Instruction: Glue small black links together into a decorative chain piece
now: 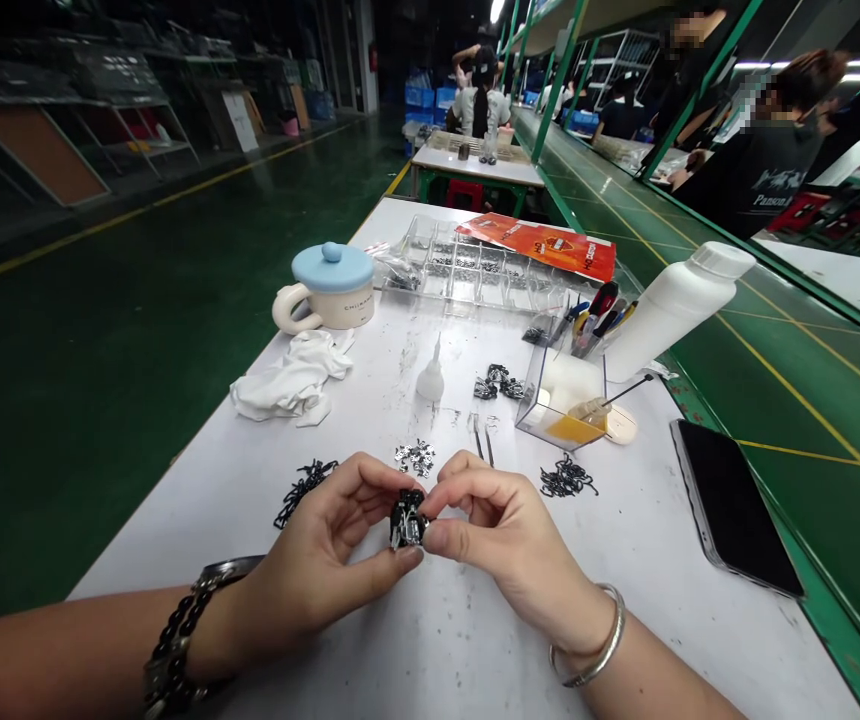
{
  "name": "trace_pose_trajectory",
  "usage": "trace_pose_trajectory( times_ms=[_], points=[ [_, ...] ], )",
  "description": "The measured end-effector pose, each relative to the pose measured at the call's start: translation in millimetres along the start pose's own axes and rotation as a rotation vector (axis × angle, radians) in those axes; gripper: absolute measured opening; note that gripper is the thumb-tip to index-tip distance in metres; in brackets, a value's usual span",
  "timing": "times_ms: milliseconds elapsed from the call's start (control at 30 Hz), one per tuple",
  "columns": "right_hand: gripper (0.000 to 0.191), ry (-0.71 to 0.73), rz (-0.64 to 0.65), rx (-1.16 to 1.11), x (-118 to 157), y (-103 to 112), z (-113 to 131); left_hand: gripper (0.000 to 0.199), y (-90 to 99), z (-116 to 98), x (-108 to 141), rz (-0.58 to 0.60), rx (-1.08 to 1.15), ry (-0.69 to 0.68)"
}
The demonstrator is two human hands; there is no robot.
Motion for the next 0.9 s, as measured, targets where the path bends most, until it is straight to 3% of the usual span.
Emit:
trace_pose_trajectory(
  times_ms=[300, 600, 900],
  points=[
    [0.009, 0.048, -0.018, 0.086, 1.9, 3.4, 0.3, 0.033, 0.1, -0.2, 0.0, 0.001, -0.02, -0.016],
    [0.004, 0.362, -0.179, 0.511, 9.5, -2.8, 11.8, 0.032, 1.0, -0.2, -0.5, -0.049, -0.086, -0.047],
    [0.019, 0.633, -0.166, 0.878, 19.7, -9.7, 18.7, 0.034, 2.5, 0.3, 2.4, -0.065, -0.212, -0.116]
  ],
)
Point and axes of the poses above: each hand's wrist, its own x-axis away from the middle knuckle, its own y-axis out of the back of the hand, z = x × y, the point moved 2 cm from there along -x, towards the middle knuckle, and after that the axes turned 2 degrees about -x, right-handed, at the moved point
